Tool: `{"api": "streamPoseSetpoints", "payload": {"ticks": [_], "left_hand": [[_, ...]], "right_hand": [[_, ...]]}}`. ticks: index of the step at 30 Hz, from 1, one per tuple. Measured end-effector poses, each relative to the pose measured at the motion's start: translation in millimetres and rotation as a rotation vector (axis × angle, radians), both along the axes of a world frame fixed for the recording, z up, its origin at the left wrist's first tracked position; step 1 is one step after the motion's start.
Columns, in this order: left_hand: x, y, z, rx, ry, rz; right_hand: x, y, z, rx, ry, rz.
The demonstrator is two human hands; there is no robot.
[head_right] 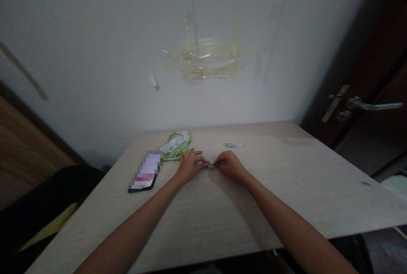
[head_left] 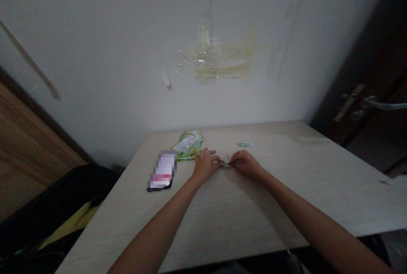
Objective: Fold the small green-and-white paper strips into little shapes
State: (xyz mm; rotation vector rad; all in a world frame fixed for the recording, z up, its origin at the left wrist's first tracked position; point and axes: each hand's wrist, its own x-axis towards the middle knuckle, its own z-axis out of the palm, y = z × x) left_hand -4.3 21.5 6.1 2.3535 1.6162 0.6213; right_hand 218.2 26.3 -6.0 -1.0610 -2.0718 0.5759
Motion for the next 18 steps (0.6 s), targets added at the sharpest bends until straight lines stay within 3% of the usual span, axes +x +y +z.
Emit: {"api": "streamPoseSetpoints", "payload": {"ticks": [18], "left_hand": [[6.5, -7.3, 1.6, -0.025, -0.026, 0.02]], "right_hand": [[-4.3, -0.8, -16.1, 0.069, -0.067, -0.202]]}}
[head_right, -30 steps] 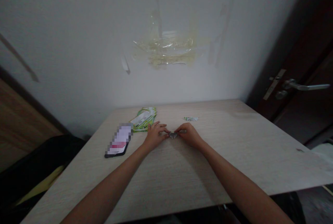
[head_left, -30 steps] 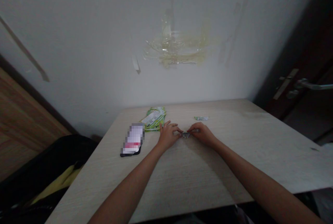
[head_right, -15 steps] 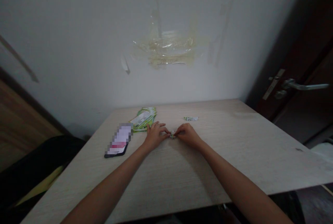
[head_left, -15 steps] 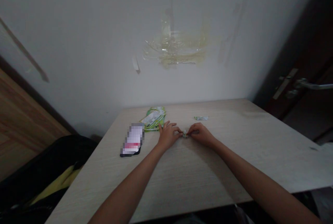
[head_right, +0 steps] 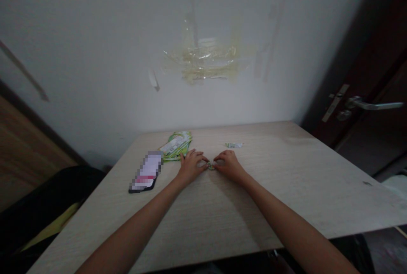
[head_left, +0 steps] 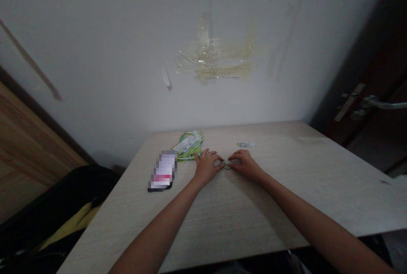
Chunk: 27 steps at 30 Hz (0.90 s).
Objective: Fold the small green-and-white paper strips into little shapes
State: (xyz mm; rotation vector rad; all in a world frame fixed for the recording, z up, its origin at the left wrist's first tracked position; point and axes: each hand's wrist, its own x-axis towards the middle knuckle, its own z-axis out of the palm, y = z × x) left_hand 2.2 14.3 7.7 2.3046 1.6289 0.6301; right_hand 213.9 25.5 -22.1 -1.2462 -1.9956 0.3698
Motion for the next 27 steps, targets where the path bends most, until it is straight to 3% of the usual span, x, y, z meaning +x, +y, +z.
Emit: {"api": "streamPoseSetpoints", "payload": {"ticks": [12, 19, 27], "left_hand": [[1.5, -2.0, -3.1, 0.039, -0.03, -0.011], [3.9, -0.8, -1.1, 0.035, -0.176, 0.01], [4.8, -4.8, 2.7, -0.012, -0.32, -0.005]], "right_hand": [[-2.2, -3.5, 3.0, 0.009, 0.052, 0.012], [-4.9, -9.2, 12.8, -0.038, 0.14, 0.026], [-2.6, -4.7, 15.4, 0.015, 0.189, 0.02]]}}
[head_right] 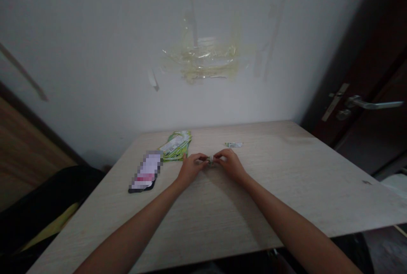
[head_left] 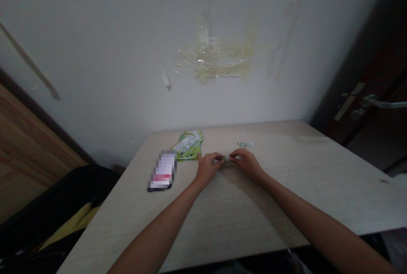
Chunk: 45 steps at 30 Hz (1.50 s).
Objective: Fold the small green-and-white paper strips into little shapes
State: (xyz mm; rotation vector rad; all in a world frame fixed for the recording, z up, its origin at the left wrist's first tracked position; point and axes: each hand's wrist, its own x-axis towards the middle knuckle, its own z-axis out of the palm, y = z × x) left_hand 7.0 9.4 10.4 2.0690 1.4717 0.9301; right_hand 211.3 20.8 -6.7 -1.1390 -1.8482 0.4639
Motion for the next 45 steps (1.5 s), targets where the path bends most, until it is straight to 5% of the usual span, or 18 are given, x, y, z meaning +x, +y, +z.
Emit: {"api": "streamPoseSetpoints", "payload": {"ticks": [19, 31, 45], "left_hand": [[11.6, -11.0, 8.6, 0.068, 0.076, 0.001], [10.1, -6.7, 1.3, 0.077, 0.047, 0.077], [11.4, -7.9, 3.0, 0.036, 0.05, 0.044]], "right_hand": [[-6.2, -6.7, 5.4, -0.097, -0.044, -0.091], [-2.1, -1.6, -0.5, 0.05, 0.021, -0.061], [-1.1, -0.7, -0.9, 0.038, -0.096, -0.081]]}}
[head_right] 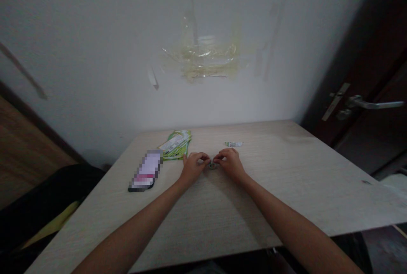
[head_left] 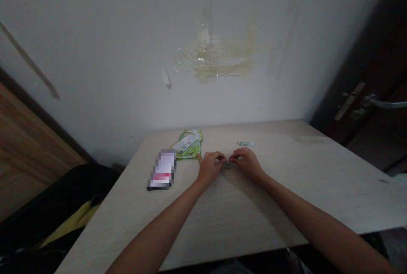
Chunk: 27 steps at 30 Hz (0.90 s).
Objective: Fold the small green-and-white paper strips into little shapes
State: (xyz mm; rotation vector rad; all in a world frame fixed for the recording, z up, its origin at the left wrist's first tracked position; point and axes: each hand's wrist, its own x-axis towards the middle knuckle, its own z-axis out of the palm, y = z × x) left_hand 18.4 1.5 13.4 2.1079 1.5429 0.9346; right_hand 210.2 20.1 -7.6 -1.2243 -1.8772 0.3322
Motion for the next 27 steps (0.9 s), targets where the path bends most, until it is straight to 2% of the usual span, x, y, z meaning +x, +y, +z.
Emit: {"api": "streamPoseSetpoints", "payload": {"ticks": [5, 10, 18, 27], "left_hand": [[2.6, -2.5, -1.8, 0.032, 0.037, -0.026], [4.5, -4.0, -1.6, 0.043, 0.043, -0.025], [-1.2, 0.4, -2.5, 0.09, 0.038, 0.05], [-2.0, -0.7, -2.2, 0.051, 0.157, 0.06]], "right_hand": [[-0.8, -0.1, 0.6, 0.001, -0.043, 0.025], [-3.1, -2.6, 3.2, 0.017, -0.059, -0.024], [-0.9, 0.5, -2.3, -0.029, 0.015, 0.082], [-4.4, -1.9, -5.6, -0.134, -0.085, -0.039]]}}
